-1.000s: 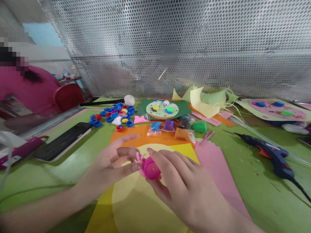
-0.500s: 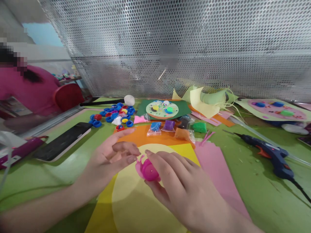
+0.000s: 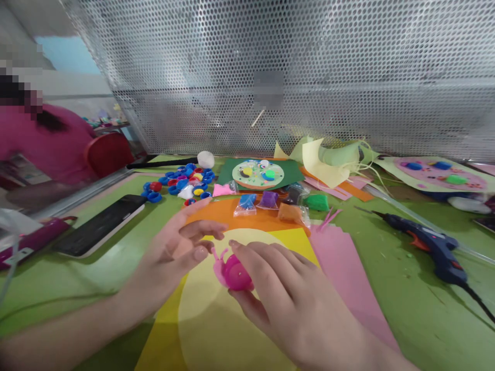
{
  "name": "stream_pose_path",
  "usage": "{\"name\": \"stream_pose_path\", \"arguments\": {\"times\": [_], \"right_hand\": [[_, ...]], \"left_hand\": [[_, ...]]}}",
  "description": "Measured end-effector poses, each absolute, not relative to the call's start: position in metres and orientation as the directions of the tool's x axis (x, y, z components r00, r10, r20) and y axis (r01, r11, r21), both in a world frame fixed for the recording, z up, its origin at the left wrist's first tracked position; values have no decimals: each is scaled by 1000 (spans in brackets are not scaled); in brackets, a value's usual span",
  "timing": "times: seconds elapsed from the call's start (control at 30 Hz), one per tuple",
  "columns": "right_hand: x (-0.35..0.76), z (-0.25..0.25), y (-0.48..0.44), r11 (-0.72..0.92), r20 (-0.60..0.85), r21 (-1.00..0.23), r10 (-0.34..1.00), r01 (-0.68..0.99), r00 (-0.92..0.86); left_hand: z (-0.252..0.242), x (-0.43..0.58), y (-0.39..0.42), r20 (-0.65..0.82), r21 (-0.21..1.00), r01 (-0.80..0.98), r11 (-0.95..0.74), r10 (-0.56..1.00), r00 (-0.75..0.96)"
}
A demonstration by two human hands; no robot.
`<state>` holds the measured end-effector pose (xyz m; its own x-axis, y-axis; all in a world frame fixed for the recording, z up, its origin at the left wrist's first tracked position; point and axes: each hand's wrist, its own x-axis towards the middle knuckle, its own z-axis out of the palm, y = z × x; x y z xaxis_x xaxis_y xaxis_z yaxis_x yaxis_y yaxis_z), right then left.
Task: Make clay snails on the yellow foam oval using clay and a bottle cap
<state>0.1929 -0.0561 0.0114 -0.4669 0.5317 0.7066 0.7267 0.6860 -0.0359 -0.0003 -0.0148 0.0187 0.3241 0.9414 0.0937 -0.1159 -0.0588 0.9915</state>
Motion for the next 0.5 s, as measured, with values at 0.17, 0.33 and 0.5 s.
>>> {"name": "stream_pose_path", "arguments": {"times": [0.17,0.33,0.5], "right_hand": [[190,13,-54,701,708,-36,521,712,-477],[189,13,-54,698,701,-29,525,716,-483],[193,10,-54,663,717,-42,541,747,-439]], "left_hand": [[19,-1,-19,37,998,-60,-15,918,394],[20,0,-18,-18,999,31,7,925,379],[21,1,-18,-49,994,107,12,935,352]]}}
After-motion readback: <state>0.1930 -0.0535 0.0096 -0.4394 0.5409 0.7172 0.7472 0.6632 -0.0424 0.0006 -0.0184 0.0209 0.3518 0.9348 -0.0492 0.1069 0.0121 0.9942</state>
